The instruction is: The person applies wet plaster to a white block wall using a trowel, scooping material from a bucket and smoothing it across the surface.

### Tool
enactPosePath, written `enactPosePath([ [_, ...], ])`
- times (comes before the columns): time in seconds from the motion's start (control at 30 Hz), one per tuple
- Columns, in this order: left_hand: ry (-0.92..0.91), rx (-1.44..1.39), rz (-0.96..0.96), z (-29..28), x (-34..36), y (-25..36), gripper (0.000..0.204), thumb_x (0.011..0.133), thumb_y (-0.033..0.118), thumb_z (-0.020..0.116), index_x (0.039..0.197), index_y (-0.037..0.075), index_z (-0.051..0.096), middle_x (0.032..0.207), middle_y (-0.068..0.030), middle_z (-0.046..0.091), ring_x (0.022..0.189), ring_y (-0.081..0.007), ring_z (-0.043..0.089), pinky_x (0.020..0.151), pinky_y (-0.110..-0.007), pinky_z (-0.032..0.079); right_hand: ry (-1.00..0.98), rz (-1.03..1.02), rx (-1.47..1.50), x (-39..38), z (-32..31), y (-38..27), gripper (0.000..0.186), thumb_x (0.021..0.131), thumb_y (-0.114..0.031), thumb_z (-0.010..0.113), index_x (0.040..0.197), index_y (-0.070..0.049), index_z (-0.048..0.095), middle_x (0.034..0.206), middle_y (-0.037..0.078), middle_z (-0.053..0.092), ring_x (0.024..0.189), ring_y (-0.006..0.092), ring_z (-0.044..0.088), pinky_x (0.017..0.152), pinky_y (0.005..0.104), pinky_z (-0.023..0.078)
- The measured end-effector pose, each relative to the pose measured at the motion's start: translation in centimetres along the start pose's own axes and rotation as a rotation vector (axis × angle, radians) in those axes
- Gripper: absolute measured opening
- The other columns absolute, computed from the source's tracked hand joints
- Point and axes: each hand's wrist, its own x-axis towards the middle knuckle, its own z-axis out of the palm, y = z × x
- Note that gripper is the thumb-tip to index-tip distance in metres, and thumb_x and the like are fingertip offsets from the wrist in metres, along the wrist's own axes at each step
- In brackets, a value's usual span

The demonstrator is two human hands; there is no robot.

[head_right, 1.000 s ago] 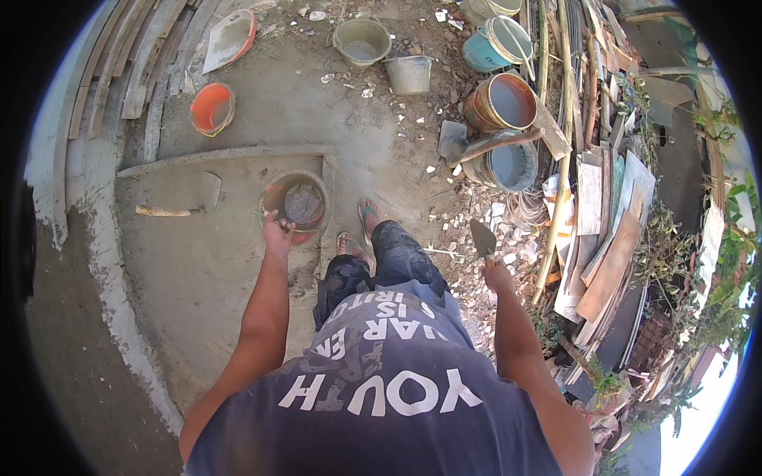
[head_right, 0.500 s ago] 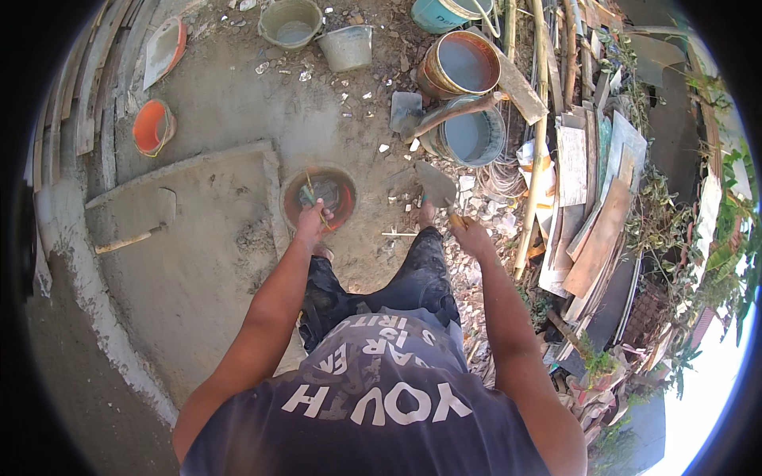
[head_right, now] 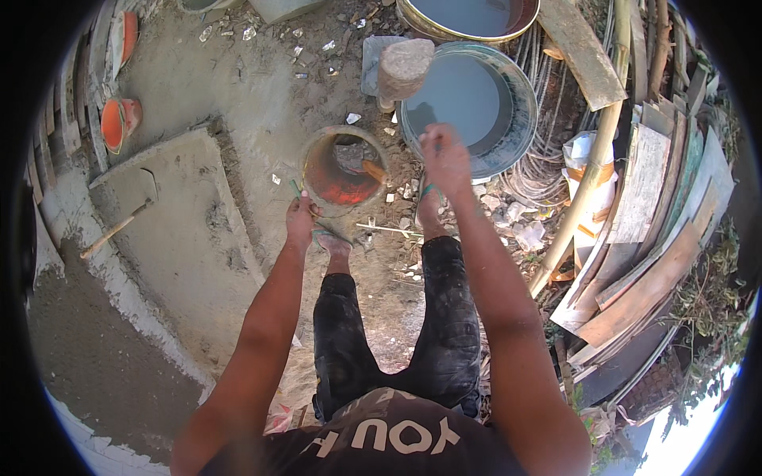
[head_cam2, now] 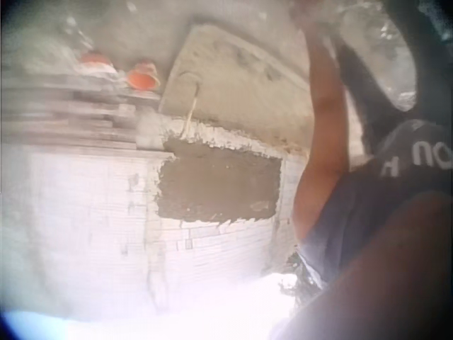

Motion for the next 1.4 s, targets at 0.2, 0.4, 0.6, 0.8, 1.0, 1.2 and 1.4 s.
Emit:
enactPosePath([
  [0.2,0.424,0.791,0.512,2.5,3.6,-6.7,0.029,0.097,0.032,0.063,0.089,0.004,0.061,0.076,-0.0019,0.059,0.068,-0.0122,0.056,0.059,-0.028,0.045,0.124,0.490,-0.098,14.5,-10.5,21.1,0.038,0.094,-0.034,0.060,0.109,0.001,0.065,0.091,0.016,0.071,0.085,0.0252,0.070,0.072,0.0366,0.055],
  [0.4,-0.059,-0.219,-0.295,8.3,-1.8,-3.1,0.023,0.097,0.027,0.060,0.094,0.005,0.062,0.088,-0.0067,0.067,0.079,-0.0218,0.065,0.071,-0.037,0.054,-0.828,0.722,1.201,8.0,-3.4,8.9,0.036,0.094,-0.031,0.064,0.106,0.003,0.067,0.099,0.019,0.071,0.087,0.0284,0.070,0.076,0.0370,0.059],
  [0.6,-0.318,-0.668,-0.457,14.9,1.7,-0.1,0.036,0.094,0.043,0.061,0.101,0.008,0.062,0.096,-0.0065,0.064,0.098,-0.0227,0.061,0.090,-0.044,0.049,-0.641,0.241,-0.202,-4.7,3.5,-3.4,0.039,0.097,-0.034,0.056,0.129,-0.012,0.062,0.124,0.017,0.066,0.115,0.0285,0.062,0.099,0.0371,0.048],
  [0.8,0.060,-0.760,-0.595,9.3,13.4,-11.3,0.028,0.098,0.043,0.055,0.089,0.017,0.058,0.065,0.0046,0.053,0.058,-0.0115,0.053,0.053,-0.032,0.047,0.201,0.212,-0.288,8.6,-5.3,11.3,0.043,0.095,-0.041,0.055,0.098,-0.001,0.069,0.086,0.018,0.071,0.077,0.0365,0.066,0.072,0.0442,0.048],
  [1.0,-0.369,-0.867,-0.591,8.8,10.7,-13.1,0.016,0.096,0.026,0.062,0.082,0.019,0.058,0.061,0.0078,0.050,0.058,-0.0119,0.054,0.051,-0.030,0.045,-0.699,0.681,1.220,13.3,-6.1,17.7,0.040,0.099,-0.040,0.052,0.102,-0.004,0.069,0.097,0.014,0.071,0.089,0.0241,0.066,0.080,0.0382,0.053],
  [1.2,-0.107,-0.973,-0.536,14.4,7.3,-6.9,0.017,0.092,0.026,0.068,0.102,0.018,0.058,0.085,-0.0033,0.059,0.078,-0.0218,0.060,0.069,-0.040,0.053,-0.812,0.241,0.012,-2.5,2.4,-3.6,0.036,0.096,-0.027,0.055,0.119,0.000,0.064,0.105,0.015,0.071,0.097,0.0219,0.068,0.087,0.0335,0.050],
  [1.4,0.199,-0.238,-0.049,11.7,11.9,-8.7,0.025,0.090,0.021,0.061,0.114,0.015,0.060,0.106,-0.0106,0.063,0.097,-0.0287,0.062,0.082,-0.045,0.051,-0.126,0.403,0.203,3.6,-0.5,5.1,0.035,0.099,-0.037,0.055,0.109,-0.006,0.068,0.104,0.005,0.069,0.087,0.0150,0.065,0.077,0.0291,0.050],
])
